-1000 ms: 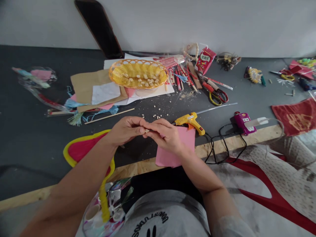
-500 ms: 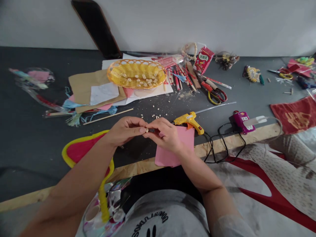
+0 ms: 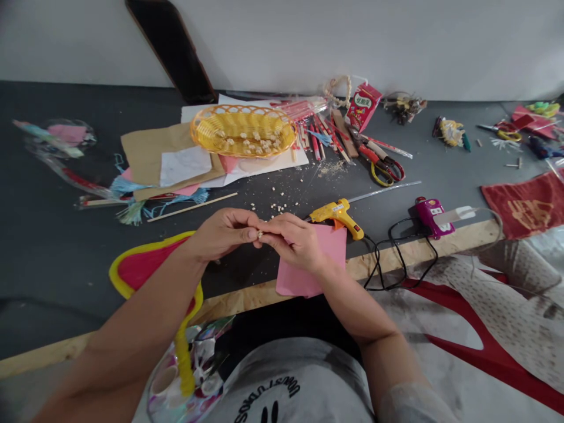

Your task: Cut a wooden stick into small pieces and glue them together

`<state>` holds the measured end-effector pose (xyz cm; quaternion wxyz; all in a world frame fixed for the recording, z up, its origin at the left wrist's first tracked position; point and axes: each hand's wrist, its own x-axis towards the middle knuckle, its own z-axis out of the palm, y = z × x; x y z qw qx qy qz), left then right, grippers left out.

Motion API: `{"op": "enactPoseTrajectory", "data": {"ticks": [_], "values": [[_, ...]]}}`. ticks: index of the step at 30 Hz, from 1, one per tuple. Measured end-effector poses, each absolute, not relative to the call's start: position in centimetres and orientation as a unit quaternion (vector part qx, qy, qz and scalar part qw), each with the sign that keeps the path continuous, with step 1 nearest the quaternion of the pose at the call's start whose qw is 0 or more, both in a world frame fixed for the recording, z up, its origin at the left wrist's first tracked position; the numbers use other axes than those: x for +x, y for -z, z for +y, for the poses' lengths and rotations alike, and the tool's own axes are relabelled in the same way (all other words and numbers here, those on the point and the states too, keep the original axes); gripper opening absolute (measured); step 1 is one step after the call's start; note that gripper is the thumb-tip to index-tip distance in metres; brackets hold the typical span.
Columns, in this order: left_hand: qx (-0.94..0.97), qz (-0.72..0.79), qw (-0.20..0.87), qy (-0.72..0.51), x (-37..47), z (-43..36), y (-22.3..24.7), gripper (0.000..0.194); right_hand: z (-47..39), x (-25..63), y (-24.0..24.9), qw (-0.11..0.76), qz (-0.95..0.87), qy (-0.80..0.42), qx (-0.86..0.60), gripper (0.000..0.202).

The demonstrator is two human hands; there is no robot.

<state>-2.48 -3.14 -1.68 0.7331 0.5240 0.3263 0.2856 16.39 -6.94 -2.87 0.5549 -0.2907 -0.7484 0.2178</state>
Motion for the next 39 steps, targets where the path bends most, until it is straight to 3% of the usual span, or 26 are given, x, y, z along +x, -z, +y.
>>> {"op": "enactPoseTrajectory", "data": {"ticks": [15,26,39], "values": [[0.506,0.344,0.734,-0.296,-2.35,-3.41,1.34,0.041,-6.93,16.35,3.03,0.551,-0.749,-0.207,-0.304,0.017],[0.502,0.339,0.741,-0.291,-2.41,-3.30,1.10,0.039,-7.02,16.55,2.74,0.541,-0.755,-0.225,-0.295,0.033],[0.502,0.356,0.728,-0.302,-2.08,-3.52,1.42,0.039,-6.99,16.24,3.00,0.556,-0.743,-0.192,-0.319,0.017]]}}
